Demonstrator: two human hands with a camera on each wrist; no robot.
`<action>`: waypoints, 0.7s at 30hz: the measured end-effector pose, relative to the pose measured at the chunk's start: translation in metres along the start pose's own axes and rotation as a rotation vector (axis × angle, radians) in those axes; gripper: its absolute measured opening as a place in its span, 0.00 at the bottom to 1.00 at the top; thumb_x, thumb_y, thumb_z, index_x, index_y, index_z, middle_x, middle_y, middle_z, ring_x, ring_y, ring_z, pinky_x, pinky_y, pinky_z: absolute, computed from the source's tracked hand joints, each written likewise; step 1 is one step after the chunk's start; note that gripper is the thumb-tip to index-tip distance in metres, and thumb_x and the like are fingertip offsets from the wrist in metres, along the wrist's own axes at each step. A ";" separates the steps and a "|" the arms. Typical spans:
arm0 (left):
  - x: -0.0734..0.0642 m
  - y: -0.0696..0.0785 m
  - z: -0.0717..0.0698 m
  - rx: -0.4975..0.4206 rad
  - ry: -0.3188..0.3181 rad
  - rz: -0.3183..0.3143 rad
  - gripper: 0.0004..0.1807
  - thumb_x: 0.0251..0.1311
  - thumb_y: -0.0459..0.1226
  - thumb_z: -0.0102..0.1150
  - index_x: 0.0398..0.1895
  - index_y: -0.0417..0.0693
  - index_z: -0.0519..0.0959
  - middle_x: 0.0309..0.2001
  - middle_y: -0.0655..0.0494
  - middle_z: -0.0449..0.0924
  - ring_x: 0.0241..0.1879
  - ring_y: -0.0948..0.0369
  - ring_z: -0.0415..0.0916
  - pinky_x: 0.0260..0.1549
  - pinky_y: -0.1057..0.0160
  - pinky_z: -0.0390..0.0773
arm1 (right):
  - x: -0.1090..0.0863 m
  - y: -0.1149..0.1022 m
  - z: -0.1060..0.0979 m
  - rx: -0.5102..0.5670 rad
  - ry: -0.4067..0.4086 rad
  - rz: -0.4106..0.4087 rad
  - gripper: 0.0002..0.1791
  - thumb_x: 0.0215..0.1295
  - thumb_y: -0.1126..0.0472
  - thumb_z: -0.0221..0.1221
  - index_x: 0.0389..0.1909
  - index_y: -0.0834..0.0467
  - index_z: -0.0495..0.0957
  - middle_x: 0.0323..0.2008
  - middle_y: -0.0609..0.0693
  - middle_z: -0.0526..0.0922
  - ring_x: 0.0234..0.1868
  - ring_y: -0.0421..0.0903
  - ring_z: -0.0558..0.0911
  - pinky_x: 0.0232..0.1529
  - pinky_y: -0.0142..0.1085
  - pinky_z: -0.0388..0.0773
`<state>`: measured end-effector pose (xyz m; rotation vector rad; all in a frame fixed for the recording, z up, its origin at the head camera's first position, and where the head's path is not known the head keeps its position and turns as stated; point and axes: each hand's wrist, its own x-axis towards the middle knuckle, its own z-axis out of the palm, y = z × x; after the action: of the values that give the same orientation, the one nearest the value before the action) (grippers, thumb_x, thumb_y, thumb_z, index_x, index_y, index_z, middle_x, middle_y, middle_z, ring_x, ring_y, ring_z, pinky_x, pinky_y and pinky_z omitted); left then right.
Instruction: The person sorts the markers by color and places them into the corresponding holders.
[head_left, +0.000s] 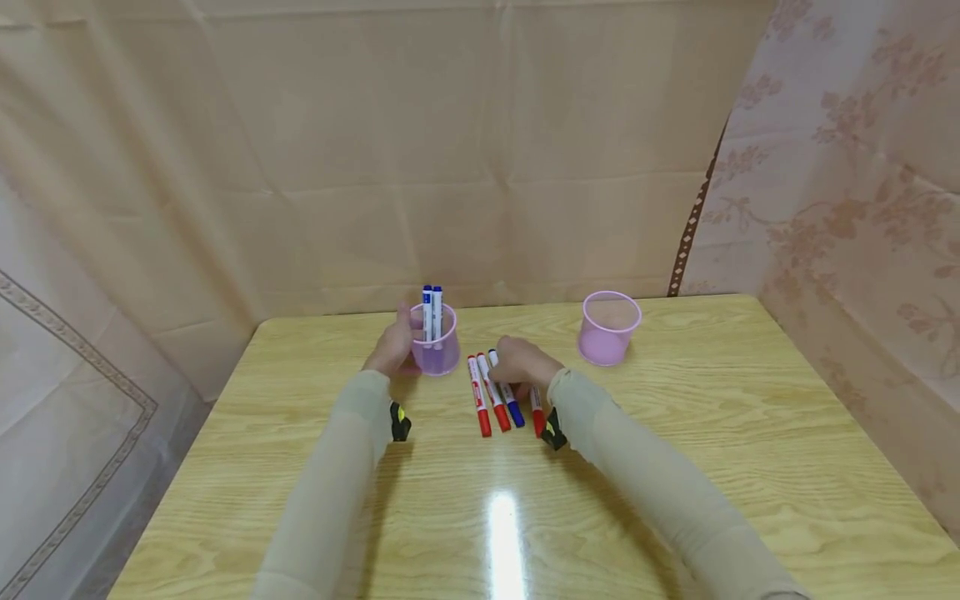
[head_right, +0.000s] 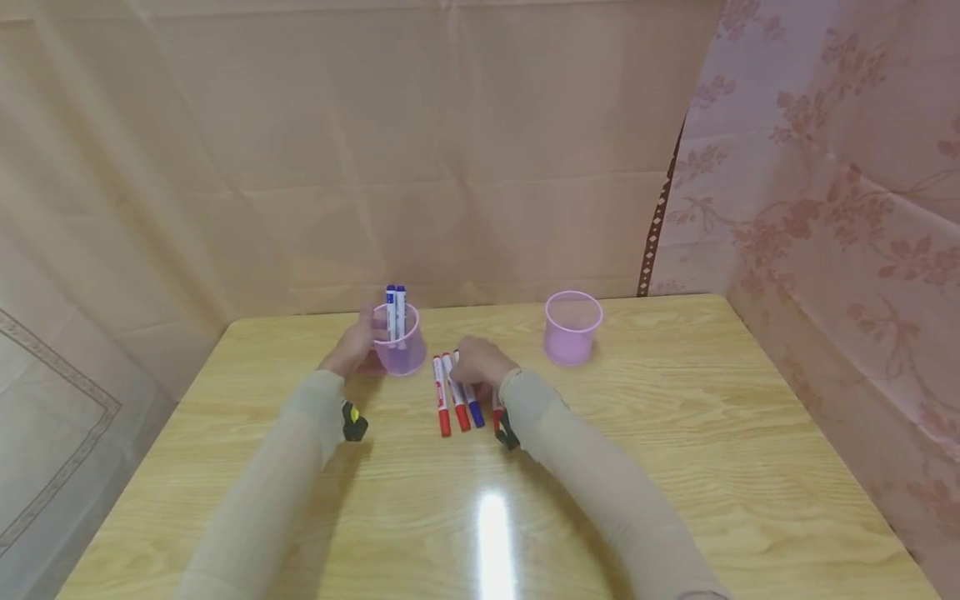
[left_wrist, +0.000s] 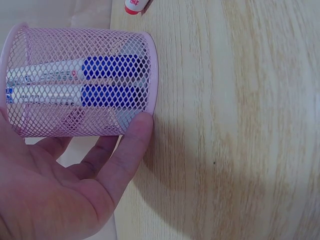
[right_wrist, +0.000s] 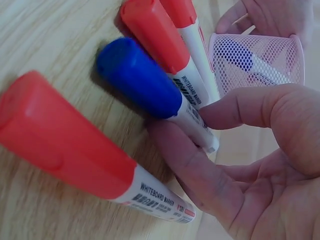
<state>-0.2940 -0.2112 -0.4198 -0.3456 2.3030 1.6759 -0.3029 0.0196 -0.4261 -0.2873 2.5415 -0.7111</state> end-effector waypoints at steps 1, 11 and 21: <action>-0.001 0.000 0.000 0.001 0.001 0.001 0.52 0.67 0.72 0.10 0.77 0.50 0.62 0.70 0.42 0.66 0.64 0.42 0.69 0.56 0.45 0.77 | 0.000 0.000 0.000 0.000 0.006 -0.004 0.09 0.66 0.63 0.61 0.38 0.64 0.72 0.32 0.59 0.80 0.21 0.51 0.85 0.22 0.39 0.84; -0.009 0.005 -0.001 -0.008 -0.001 -0.012 0.50 0.69 0.70 0.10 0.78 0.49 0.61 0.72 0.41 0.64 0.65 0.41 0.67 0.59 0.43 0.75 | -0.002 0.001 0.000 0.065 0.030 -0.022 0.14 0.68 0.57 0.64 0.40 0.63 0.73 0.33 0.59 0.80 0.22 0.52 0.85 0.22 0.39 0.85; -0.004 0.004 0.001 0.006 0.010 -0.019 0.51 0.69 0.70 0.09 0.77 0.49 0.62 0.69 0.41 0.67 0.61 0.42 0.70 0.56 0.45 0.78 | -0.008 -0.003 -0.014 0.066 0.065 -0.093 0.18 0.68 0.55 0.64 0.48 0.65 0.76 0.32 0.56 0.79 0.28 0.53 0.84 0.32 0.45 0.85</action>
<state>-0.2910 -0.2087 -0.4155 -0.3740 2.3037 1.6616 -0.3029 0.0260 -0.4106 -0.3676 2.5736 -0.8511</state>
